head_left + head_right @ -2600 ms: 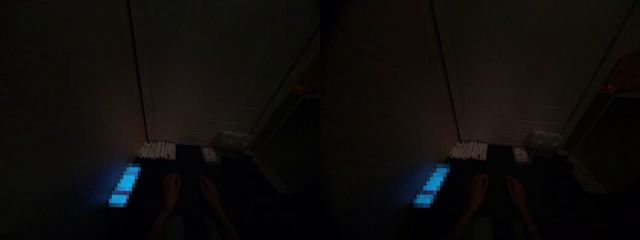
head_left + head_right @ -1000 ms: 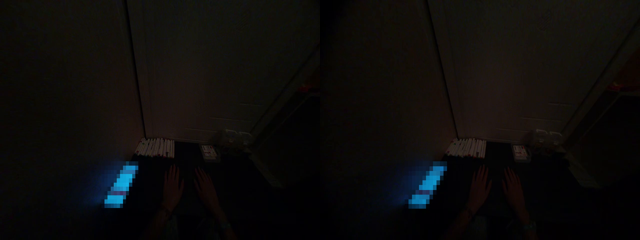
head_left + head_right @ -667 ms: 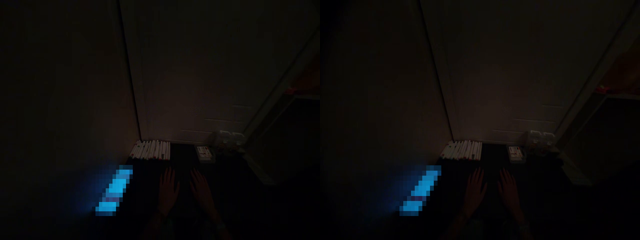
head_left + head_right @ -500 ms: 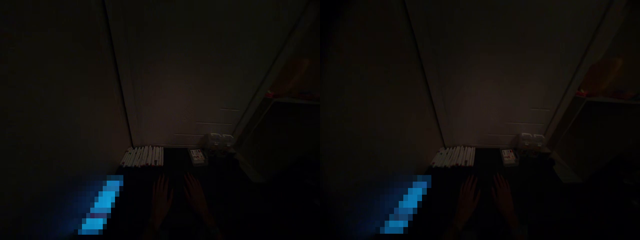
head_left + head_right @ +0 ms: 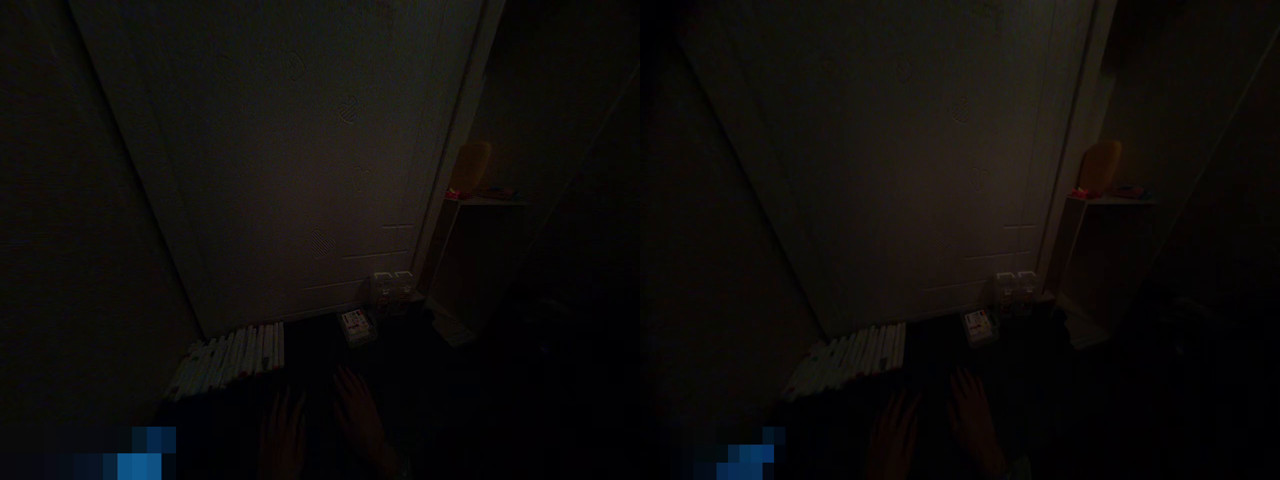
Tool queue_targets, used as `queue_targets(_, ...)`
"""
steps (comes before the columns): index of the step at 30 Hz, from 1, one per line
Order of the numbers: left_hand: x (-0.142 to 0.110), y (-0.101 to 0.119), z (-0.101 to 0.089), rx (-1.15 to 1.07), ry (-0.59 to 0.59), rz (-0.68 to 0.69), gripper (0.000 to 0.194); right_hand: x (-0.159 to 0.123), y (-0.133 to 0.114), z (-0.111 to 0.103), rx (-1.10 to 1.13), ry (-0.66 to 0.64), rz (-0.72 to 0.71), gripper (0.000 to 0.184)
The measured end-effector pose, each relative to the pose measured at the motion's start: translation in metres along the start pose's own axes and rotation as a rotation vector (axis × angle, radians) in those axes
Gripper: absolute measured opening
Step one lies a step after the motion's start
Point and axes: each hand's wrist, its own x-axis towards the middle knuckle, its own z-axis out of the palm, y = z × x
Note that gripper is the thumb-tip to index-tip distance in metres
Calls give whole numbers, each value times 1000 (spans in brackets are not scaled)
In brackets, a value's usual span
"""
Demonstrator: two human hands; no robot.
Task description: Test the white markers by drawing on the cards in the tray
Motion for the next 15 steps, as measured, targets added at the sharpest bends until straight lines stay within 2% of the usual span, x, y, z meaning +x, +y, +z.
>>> queue_targets(4, 1, -5, 4, -5, 2, 15, 44, -2, 0, 3, 68, 50, -17, 47)
queue_targets(6, 1, -5, 5, -14, 4, 10, 43, 2, 8, 4, 135, 138, 30, 47)
queue_targets(7, 1, -5, 5, -20, 2, 6, 43, 7, 14, 4, 178, 233, 102, 48)
queue_targets(9, 1, -2, 4, -35, -1, -10, 42, 24, 29, 3, 248, 487, 359, 52)
queue_targets(11, 1, 2, 0, -55, -2, -23, 42, 48, 42, 0, 283, 635, 547, 61)
queue_targets(15, 3, 7, -9, -80, -1, -22, 41, 92, 51, -3, 166, 717, 585, 85)
